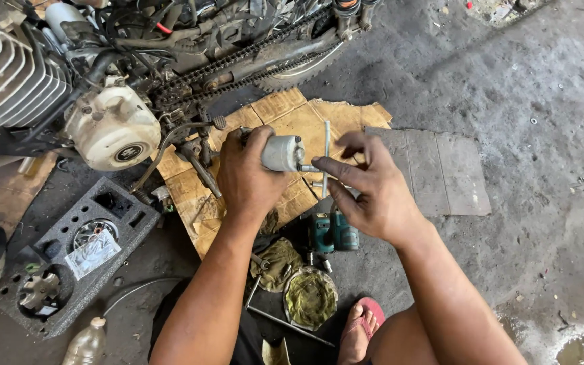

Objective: Disassembling and inspecting a motorcycle starter motor using hand tools.

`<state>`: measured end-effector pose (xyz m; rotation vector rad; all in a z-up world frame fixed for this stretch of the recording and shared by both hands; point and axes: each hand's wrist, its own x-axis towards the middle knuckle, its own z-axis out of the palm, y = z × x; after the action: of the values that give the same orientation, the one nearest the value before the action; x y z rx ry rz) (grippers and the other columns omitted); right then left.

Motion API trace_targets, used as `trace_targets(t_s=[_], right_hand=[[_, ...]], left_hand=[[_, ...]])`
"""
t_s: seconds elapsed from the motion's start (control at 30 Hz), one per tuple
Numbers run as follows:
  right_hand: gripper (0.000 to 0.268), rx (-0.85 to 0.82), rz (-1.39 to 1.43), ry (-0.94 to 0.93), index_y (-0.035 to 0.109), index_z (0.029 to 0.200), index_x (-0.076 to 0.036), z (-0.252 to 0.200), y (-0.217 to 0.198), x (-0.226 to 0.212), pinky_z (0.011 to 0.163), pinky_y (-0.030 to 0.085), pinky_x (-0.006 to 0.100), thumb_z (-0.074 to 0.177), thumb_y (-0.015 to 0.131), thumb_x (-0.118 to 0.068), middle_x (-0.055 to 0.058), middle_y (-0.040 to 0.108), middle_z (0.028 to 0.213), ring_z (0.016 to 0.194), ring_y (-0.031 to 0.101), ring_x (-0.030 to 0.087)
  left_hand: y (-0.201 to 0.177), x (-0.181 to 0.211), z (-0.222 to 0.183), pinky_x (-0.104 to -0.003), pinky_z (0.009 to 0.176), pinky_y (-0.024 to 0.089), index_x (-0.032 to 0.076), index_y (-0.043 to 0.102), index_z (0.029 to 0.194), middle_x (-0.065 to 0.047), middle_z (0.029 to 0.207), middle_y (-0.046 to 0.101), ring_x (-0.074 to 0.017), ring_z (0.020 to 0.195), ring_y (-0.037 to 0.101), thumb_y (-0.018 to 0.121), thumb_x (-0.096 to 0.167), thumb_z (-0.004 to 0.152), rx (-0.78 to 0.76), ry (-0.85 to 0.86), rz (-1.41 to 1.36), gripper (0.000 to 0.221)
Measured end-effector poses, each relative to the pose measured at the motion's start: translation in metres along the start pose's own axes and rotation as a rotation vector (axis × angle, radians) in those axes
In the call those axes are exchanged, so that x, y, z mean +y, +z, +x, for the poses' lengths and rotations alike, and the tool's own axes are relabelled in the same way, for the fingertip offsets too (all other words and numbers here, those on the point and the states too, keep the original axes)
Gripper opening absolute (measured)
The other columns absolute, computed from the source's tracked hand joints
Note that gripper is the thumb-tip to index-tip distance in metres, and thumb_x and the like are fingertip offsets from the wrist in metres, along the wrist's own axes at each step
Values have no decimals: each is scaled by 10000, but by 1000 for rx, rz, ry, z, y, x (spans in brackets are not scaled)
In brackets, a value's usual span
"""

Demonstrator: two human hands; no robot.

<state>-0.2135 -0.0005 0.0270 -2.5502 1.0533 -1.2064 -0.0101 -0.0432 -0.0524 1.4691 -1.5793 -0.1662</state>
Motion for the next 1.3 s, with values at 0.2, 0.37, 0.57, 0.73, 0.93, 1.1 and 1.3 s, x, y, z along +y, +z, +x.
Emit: trace_targets(t_s=[0.2,0.37,0.57,0.73,0.93,1.1,1.3], right_hand=[[363,59,114,329,710,1254,-67,-18,29,12,559,578,417,930,739,-226,85,763,730,643,749,311],[315,95,427,561,600,1279,-84,-7,34,6,472,531,288,981,662,-163,84,721,586,503,695,185],[201,-64,460,301,739,1106,-12,5,5,3,574,576,370,930,654,-59,170,729,786,695,668,258],[168,26,205,148,775,1043,-70,-1,10,3,612,607,356,961,713,-204,143,673,1009,851,703,323],[285,204,340,405,677,1220,-72,-13,35,11,473,510,269,947,703,-148,49,705,641,527,692,168],[319,33,357,174,671,1221,34,-4,12,0,603,604,450,911,610,-12,208,726,792,685,743,388],[266,78,-74,32,754,1055,-114,-10,19,15,735,601,453,968,668,-349,144,650,1145,928,702,345]], left_hand=[[-8,5,-1,-530,728,590,261,697,1065,-103,957,653,-375,919,701,806,211,552,101,87,57,527],[6,-9,-5,-509,723,587,318,694,1071,-70,968,649,-349,912,697,802,237,535,105,94,98,552],[4,-12,-5,-540,685,592,322,679,1048,-68,947,643,-368,899,702,782,188,571,65,31,75,506],[4,-5,-8,-491,697,595,340,683,1036,-45,949,640,-336,905,709,766,189,603,102,63,100,466],[13,-12,-14,-517,695,600,355,688,1086,-45,1019,644,-349,943,696,796,254,601,69,55,102,508],[19,-30,-13,-564,680,597,330,698,1116,-72,1056,655,-377,1000,691,829,260,605,33,22,142,533],[9,-14,-10,-538,698,602,307,703,1079,-51,1056,649,-357,995,696,832,206,622,92,89,120,486]])
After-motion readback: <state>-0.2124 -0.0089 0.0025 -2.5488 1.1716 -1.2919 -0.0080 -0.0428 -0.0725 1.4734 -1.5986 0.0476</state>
